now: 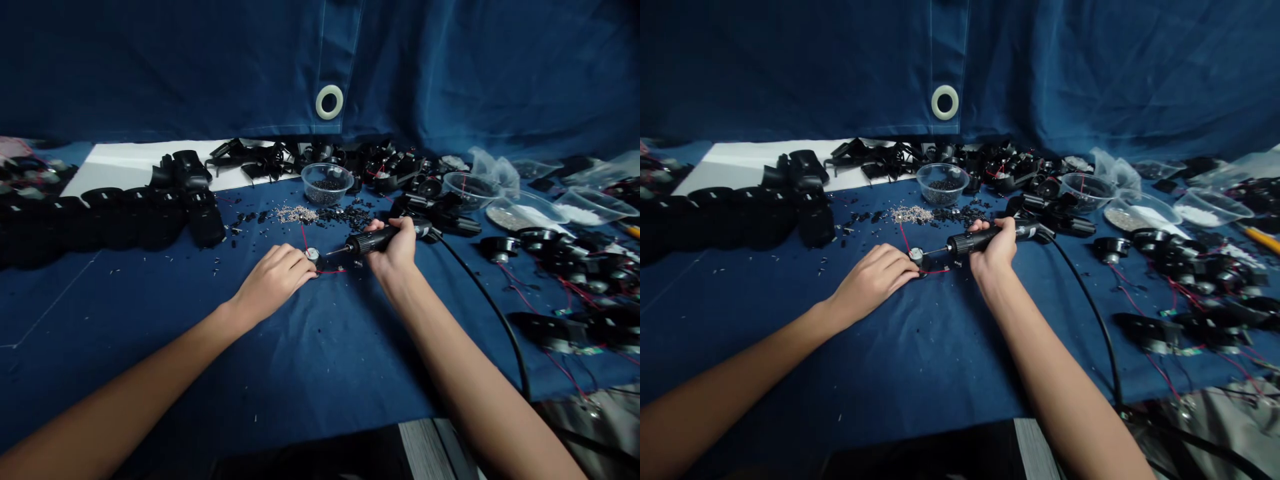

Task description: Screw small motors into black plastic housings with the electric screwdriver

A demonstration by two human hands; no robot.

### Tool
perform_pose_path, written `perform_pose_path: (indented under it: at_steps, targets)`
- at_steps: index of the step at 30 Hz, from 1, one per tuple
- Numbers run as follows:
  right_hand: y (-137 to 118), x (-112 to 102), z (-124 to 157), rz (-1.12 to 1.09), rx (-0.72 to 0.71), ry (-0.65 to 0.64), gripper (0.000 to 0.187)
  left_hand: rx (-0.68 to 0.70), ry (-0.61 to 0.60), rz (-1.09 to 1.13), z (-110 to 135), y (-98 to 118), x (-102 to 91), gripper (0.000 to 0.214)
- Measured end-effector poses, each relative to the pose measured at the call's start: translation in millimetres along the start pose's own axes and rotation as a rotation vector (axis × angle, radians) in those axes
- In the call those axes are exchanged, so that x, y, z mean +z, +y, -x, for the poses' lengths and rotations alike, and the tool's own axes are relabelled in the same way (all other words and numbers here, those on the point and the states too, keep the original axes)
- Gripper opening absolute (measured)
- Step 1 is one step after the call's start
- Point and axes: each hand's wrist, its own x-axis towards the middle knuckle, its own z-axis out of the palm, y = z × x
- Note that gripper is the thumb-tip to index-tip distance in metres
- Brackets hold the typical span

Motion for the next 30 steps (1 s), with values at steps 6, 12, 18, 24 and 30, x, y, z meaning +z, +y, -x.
perform_pose_path:
  at_steps: [6,12,18,24,30]
  targets:
    - [0.7,-0.8,-1.5,0.020,-0.014,0.012,0.008,0.008,-0.053,0.009,2.6,-3.6,-0.7,0.019]
    - [1.8,-0.8,-1.2,0.028,-0.001,0.033,0.008,0.034,-0.064,-0.050,4.9,-8.7,-3.0,0.023]
    - [3.6,-0.6,1.4,0.036,0.009,0.031,0.009,0.038,-0.027,-0.093,2.4,-10.1,-0.3,0.020]
    - [2.7,-1.0,-0.5,0.028,0.007,0.021,0.007,0.019,0.063,-0.010,1.0,-12.5,1.9,0.016]
    - [2.4,-1.7,-2.9,0.029,0.008,0.020,0.009,0.039,0.018,-0.023,-1.5,-12.2,-0.8,0.017]
